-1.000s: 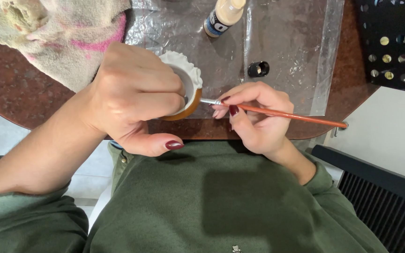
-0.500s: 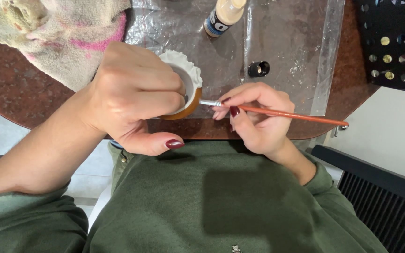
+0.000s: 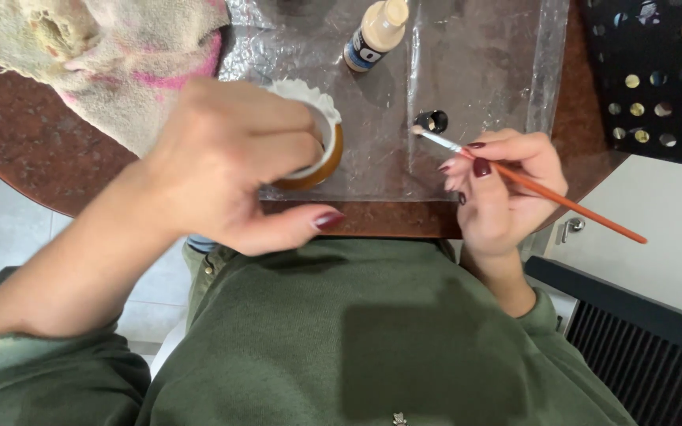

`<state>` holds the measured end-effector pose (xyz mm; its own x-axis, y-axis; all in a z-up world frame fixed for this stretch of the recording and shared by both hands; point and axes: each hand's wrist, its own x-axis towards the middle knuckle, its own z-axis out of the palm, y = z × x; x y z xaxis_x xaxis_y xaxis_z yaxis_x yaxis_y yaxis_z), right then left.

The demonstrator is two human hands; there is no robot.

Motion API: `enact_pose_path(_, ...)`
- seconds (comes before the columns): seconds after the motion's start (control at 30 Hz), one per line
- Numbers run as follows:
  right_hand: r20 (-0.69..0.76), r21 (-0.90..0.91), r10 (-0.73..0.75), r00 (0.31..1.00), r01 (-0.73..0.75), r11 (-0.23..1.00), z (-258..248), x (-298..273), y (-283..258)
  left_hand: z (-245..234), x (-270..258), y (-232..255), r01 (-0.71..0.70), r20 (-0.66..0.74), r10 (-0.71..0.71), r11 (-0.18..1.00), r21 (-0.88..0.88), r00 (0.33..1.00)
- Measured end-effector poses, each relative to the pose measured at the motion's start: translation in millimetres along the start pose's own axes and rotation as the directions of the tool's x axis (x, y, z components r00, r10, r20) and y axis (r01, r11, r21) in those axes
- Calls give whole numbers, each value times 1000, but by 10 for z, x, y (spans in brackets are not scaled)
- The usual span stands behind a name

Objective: Painting details on small ceramic figurines with a fine brush.

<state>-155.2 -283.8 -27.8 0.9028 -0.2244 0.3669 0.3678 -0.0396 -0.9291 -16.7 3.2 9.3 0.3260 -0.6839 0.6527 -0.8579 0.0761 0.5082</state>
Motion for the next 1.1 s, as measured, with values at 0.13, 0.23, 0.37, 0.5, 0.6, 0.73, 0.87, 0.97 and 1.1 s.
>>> enact_pose_path(0.13,-35,-46,-23,999,22,999,-172,0,-44,167,89,413,56,26,-62,979,198,998)
enact_pose_path(0.23,-43,-172,-44,998,36,984,-318,17,-94,343,161,685,169,-12,-174,936,309,985)
enact_pose_path(0.37,112,-410,5,994,41,911,-399,137,-200,483,275,883,356,-65,-359,852,383,931)
enact_pose_path(0.5,235,-446,48,971,64,893,-256,328,-298,434,380,951,420,-39,-442,815,399,896)
enact_pose_path(0.6,275,-498,43,960,104,861,-298,377,-224,370,400,954,404,8,-431,852,334,902)
enact_pose_path(0.73,318,-556,63,946,132,821,-254,424,-179,269,400,915,371,61,-392,903,216,918)
enact_pose_path(0.87,356,-600,77,931,164,783,-223,428,-185,188,447,769,239,233,-251,968,77,940)
enact_pose_path(0.97,344,-558,48,938,162,814,-294,408,-165,156,478,665,113,310,-125,992,56,942)
enact_pose_path(1.1,224,-369,-40,974,123,921,-498,312,-95,112,486,542,40,408,-66,997,71,911)
